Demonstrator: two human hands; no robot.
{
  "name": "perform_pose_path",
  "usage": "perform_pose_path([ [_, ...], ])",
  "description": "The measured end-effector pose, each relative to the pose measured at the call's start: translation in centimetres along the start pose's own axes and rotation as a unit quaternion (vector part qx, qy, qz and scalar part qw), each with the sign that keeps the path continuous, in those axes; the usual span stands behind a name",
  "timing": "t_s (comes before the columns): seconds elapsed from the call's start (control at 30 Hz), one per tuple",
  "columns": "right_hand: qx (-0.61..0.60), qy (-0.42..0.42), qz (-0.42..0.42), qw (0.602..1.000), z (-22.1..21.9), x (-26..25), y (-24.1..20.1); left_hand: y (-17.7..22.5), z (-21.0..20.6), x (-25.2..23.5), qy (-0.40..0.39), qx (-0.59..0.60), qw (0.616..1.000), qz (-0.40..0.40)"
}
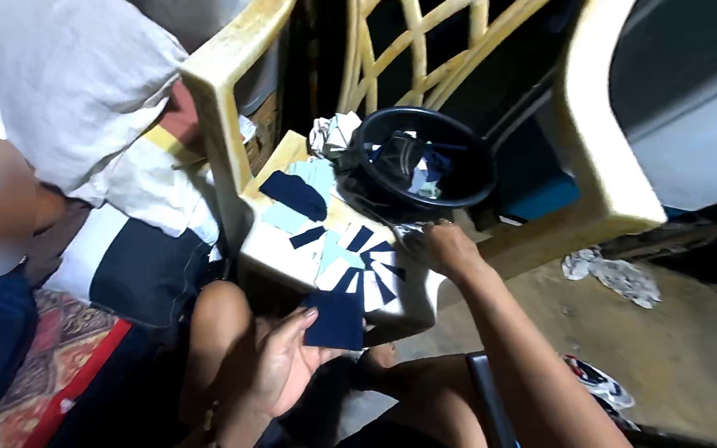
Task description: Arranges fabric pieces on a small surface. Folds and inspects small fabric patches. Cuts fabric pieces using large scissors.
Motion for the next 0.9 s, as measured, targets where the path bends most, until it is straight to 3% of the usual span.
perform_pose_path([
  [0.2, 0.002, -0.003, -0.055, 0.999, -0.2, -1.7, 0.8, 0.3, 0.1, 0.0, -0.032, 0.024, 0.999, -0.013],
  [0.47, 0.009, 0.021, -0.056, 0.998, 1.3, -1.6, 0.5, 0.0, 1.0, -0.3, -0.020, 0.053, 0.998, -0.014],
  [0.77, 0.034, -0.071, -0.038, 0.996, 0.6, -2.0, 0.2, 0.0, 1.2, -0.6, -0.012, 0.043, 0.998, -0.033],
  [0.9, 0.047, -0.052, -0.046, 0.996, 0.3, -1.0, -0.5, 0.3, 1.3, -0.5, -0.016, 0.014, 0.999, -0.044],
])
Point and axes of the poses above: each hand's wrist, its own x-axis away from the middle knuckle, its own z-axis out of the back of the hand, y = z × x, the point moved 5 cm from there along -x, towards the middle knuckle, and after that the axes turned 5 degrees about -z, right-handed, at the moved point
